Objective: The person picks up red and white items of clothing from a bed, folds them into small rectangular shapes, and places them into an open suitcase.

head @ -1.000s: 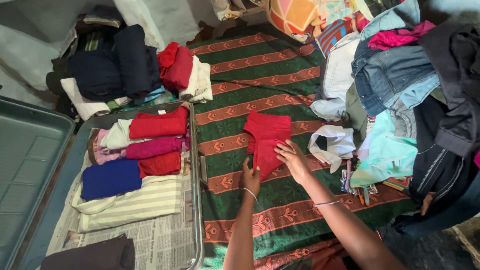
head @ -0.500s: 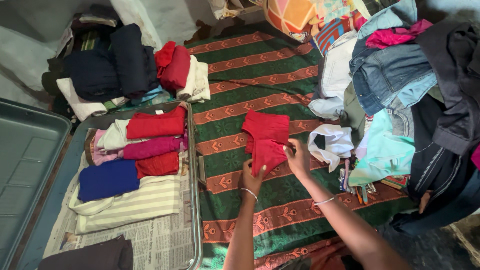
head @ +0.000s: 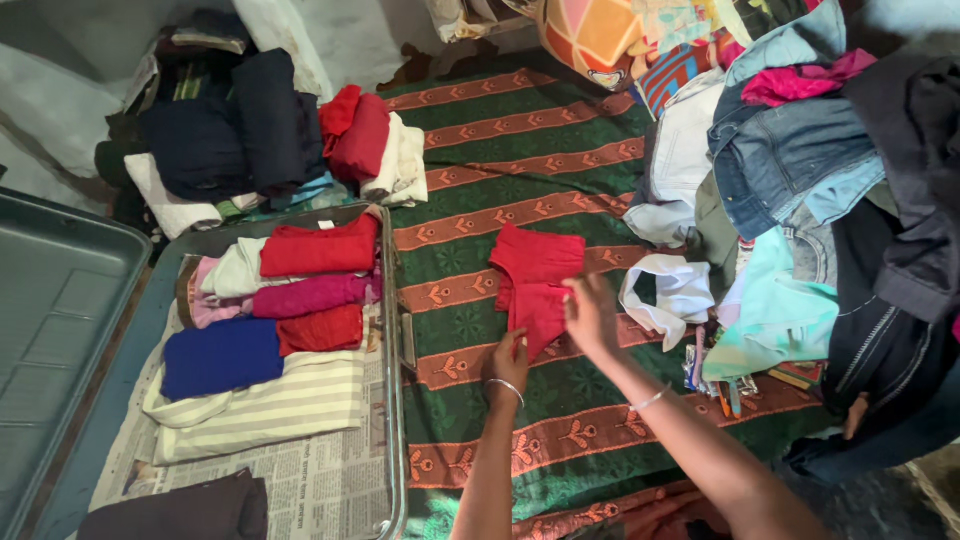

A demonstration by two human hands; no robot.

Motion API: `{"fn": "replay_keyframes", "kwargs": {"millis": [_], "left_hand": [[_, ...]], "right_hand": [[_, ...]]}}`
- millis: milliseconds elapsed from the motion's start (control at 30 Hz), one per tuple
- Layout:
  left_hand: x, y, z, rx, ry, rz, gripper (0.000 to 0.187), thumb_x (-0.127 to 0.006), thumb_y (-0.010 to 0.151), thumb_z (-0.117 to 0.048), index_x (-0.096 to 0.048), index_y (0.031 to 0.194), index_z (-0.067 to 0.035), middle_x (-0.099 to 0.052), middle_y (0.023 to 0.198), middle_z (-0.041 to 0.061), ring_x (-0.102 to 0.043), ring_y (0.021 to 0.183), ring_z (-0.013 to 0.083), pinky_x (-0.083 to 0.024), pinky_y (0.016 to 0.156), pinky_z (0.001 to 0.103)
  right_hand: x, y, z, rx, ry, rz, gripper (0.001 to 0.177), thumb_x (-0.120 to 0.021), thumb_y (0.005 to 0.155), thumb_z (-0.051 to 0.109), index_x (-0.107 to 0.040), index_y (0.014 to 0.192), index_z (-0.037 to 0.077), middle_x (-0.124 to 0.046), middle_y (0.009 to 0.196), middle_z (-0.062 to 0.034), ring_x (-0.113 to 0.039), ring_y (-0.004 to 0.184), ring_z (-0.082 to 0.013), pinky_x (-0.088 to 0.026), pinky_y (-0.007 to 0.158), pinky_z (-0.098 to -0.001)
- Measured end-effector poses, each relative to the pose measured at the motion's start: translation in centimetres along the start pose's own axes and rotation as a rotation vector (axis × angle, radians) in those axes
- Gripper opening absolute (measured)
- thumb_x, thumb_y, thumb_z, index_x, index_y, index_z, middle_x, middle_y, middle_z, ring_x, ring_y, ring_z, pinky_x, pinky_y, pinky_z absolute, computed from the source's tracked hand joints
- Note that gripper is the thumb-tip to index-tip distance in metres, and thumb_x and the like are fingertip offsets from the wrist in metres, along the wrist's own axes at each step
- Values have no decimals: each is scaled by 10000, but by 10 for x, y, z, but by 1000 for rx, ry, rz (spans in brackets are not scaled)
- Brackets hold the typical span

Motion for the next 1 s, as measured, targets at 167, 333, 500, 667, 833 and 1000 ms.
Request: {"fn": "replay_keyframes", "kwargs": {"millis": [167,333,500,667,833,1000], "left_hand": [[-8,2,6,-19,14,-3,228,-672,924,-294,-743,1136,-254,-755,980,157,-709,926,388,-550,752,498],[-6,-1,6,-39,-5,-26,216,-679,929,-307,-752,1122,-242,-754,993,153,-714,933,375,-559,762,484],[-5,1,5,-29,11,-42,208,-681,925,-324,-764,1099,-244,-760,976,153,-715,925,374,-557,754,486],[-11,3,11,3,23,-10,221,-677,926,-327,-765,1115,-253,-754,969,164,-719,915,374,-560,765,476],[-31,18,35,19,-55,33,236,-734,881,-269,-771,1100,-191,-755,1001,165,-729,935,350,-570,792,452],[-44,39,33,89,-151,85,275,-770,842,-213,-783,1108,-144,-773,1011,141,-769,891,286,-590,819,390]], "right_hand": [[-14,-33,63,354,99,462,576,-669,964,351,-546,1417,16,-528,1485,-186,-475,1401,-358,-383,1103,-493],[-36,-33,25,390,-93,445,780,-618,947,515,-427,1505,3,-426,1575,-200,-365,1485,-333,-263,1201,-489],[-56,-34,-6,375,-61,551,973,-672,874,605,-329,1550,-6,-342,1607,-247,-297,1517,-354,-226,1210,-504],[-65,-37,-2,265,-167,814,1245,-799,622,740,-264,1576,145,-180,1632,-263,-155,1530,-427,-160,1200,-562],[-64,-32,8,233,-209,891,1278,-798,607,770,-232,1592,185,-132,1643,-279,-103,1536,-453,-138,1208,-587],[-68,-37,2,249,-200,828,1065,-801,750,577,-264,1599,222,-162,1658,-238,-128,1541,-412,-149,1203,-584]]}}
Point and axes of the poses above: each hand's wrist, its own y-axis towards the middle knuckle, its own x-axis out of the back of the hand, z = x × y, the point moved 7 cm from there along y, towards the middle knuckle
